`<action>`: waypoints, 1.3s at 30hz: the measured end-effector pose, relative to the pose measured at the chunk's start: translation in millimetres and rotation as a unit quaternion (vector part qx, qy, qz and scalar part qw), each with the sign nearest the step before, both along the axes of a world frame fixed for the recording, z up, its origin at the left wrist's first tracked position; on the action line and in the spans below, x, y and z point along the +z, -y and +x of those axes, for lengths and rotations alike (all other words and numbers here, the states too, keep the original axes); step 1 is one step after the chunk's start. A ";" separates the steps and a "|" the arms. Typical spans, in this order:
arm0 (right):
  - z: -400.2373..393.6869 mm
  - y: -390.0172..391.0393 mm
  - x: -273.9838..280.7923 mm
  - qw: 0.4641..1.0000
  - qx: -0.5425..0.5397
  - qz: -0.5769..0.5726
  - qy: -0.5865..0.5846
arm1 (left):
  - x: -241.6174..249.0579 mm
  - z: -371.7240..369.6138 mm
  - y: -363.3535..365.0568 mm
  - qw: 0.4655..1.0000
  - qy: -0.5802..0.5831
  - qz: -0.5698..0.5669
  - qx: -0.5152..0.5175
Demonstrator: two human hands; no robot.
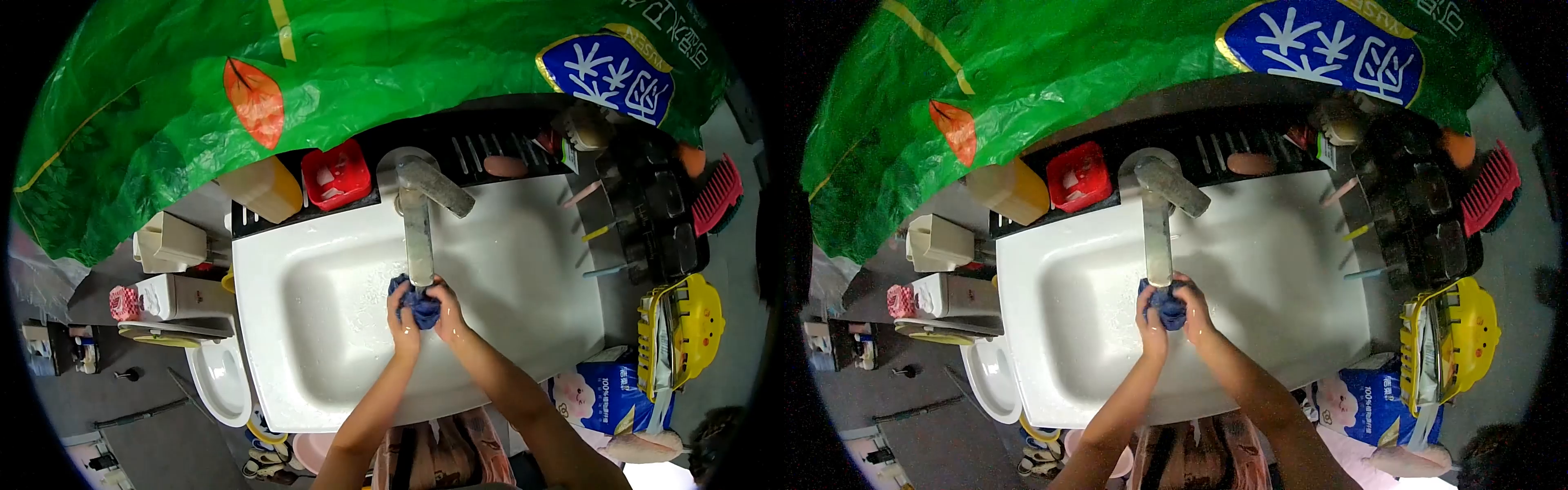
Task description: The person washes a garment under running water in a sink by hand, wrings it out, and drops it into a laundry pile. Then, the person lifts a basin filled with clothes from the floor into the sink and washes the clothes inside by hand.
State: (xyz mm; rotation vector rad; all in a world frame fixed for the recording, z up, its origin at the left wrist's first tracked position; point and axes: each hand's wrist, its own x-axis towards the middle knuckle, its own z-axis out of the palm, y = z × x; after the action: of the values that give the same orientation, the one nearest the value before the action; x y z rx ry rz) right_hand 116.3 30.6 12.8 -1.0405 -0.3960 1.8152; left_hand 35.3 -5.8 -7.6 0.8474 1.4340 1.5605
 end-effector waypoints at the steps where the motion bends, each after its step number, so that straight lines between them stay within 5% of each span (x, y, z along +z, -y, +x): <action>1: 0.3 -3.6 4.5 0.993 -0.010 -0.106 -0.053 | 4.4 0.7 7.1 0.986 -0.156 0.045 -0.046; 4: 14.7 -11.5 -3.3 0.949 0.124 -0.138 -0.256 | 21.5 4.5 7.7 0.921 -0.345 0.175 -0.049; 9: 6.0 -7.5 4.5 0.943 0.161 -0.172 -0.235 | 44.7 1.7 3.4 0.894 -0.375 0.242 -0.046; 11: 0.2 1.0 -3.7 0.976 0.102 -0.086 -0.170 | 37.0 4.7 -0.9 0.892 -0.393 0.225 -0.017; 13: 2.0 4.5 -11.0 0.983 0.082 -0.022 -0.162 | 21.6 6.6 1.8 0.933 -0.326 0.155 -0.005; 17: -9.2 7.4 -31.5 0.993 -0.036 0.038 0.104 | 13.9 12.3 -1.8 0.998 -0.050 0.007 0.036; 22: -3.4 2.2 -49.1 0.906 0.035 0.141 0.397 | -2.3 8.1 -9.2 0.985 0.146 -0.089 0.037; 26: -2.0 2.2 -20.0 0.837 0.088 0.154 0.518 | -2.2 -4.8 -14.2 0.924 0.296 -0.243 0.008; 29: 3.3 -1.5 7.1 0.758 0.215 0.143 0.599 | -14.5 -22.4 -18.6 0.796 0.518 -0.308 -0.048; 33: 16.5 2.4 -4.4 0.838 0.214 0.080 0.496 | 3.8 -30.5 -21.0 0.797 0.520 -0.304 -0.042; 36: 17.6 7.9 -2.4 0.959 0.209 -0.032 0.188 | -24.3 -58.3 -25.9 0.844 0.490 -0.218 -0.008; 37: 28.4 7.3 2.3 0.938 0.288 -0.162 0.106 | -25.2 -62.2 -26.3 0.860 0.460 -0.221 -0.011; 39: 36.8 13.6 0.2 0.935 0.302 -0.177 0.056 | -9.8 -61.3 -22.3 0.855 0.464 -0.230 -0.001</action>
State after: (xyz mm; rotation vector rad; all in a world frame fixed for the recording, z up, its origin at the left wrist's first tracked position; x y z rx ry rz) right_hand 153.1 17.0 13.0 -1.3791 -0.5097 2.4466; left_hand -25.9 16.5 -17.4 -0.2119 0.9759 1.2406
